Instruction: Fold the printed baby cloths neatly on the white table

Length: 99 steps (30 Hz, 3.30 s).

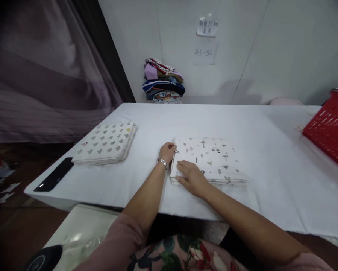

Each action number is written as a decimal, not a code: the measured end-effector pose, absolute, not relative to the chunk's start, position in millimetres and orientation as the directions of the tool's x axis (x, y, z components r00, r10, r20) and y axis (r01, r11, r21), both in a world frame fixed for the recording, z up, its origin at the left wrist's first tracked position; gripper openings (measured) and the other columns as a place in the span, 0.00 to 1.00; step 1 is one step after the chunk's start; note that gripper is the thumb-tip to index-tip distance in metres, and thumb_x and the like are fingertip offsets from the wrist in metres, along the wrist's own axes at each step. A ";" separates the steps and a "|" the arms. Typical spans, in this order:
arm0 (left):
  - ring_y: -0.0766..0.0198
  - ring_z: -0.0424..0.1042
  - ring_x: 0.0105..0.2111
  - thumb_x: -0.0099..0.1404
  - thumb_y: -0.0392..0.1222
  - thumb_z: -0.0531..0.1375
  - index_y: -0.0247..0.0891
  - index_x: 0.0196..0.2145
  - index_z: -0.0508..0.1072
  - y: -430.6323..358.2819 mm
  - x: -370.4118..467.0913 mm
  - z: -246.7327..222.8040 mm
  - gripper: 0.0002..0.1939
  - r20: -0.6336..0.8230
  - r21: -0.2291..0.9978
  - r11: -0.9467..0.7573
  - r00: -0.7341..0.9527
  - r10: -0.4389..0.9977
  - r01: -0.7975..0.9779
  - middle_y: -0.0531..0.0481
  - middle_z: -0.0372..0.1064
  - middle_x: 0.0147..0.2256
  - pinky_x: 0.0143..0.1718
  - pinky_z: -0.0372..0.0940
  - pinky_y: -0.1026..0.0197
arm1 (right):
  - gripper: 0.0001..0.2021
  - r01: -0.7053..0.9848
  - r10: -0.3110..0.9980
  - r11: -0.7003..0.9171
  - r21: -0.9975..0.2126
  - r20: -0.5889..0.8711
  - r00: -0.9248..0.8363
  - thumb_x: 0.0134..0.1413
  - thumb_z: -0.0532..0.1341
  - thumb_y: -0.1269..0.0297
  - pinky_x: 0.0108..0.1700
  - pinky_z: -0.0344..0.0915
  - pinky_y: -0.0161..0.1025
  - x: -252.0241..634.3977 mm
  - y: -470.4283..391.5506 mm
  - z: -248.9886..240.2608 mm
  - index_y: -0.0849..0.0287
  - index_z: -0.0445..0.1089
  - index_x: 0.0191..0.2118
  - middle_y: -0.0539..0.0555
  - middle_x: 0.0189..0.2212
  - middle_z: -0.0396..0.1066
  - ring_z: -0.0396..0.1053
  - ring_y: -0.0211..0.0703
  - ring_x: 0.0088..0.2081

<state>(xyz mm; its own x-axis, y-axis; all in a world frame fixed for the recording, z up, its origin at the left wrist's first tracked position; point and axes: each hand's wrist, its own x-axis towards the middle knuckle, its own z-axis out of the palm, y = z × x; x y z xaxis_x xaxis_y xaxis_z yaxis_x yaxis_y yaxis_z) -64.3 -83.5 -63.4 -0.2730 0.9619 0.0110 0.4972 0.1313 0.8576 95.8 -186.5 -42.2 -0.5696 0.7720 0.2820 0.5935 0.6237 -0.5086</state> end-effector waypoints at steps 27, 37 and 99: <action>0.64 0.71 0.38 0.59 0.42 0.57 0.38 0.36 0.72 -83.0 -59.9 -66.4 0.08 0.027 0.837 0.113 -0.248 0.968 0.535 0.49 0.74 0.37 0.42 0.62 0.63 | 0.16 0.504 0.783 0.582 -0.638 0.273 -0.560 0.62 0.49 0.59 0.50 0.65 0.42 96.2 -179.4 -28.4 0.55 0.74 0.41 0.53 0.45 0.72 0.68 0.43 0.48; 0.62 0.71 0.36 0.59 0.40 0.58 0.40 0.33 0.72 -83.6 -58.9 -67.0 0.04 0.035 0.864 0.097 -0.252 0.967 0.494 0.47 0.74 0.35 0.40 0.63 0.61 | 0.19 0.505 0.604 0.777 -0.377 0.220 -0.766 0.64 0.46 0.59 0.51 0.63 0.47 98.6 -184.2 -27.8 0.58 0.73 0.44 0.57 0.47 0.70 0.67 0.49 0.48; 0.52 0.52 0.61 0.66 0.50 0.53 0.44 0.52 0.68 -202.8 -68.3 -69.3 0.19 0.315 0.341 -0.499 0.403 0.859 0.797 0.46 0.59 0.59 0.58 0.51 0.41 | 0.23 0.868 0.850 0.466 -0.170 0.361 -0.385 0.60 0.52 0.65 0.60 0.51 0.56 233.0 -244.1 -48.7 0.61 0.58 0.60 0.60 0.59 0.59 0.53 0.51 0.62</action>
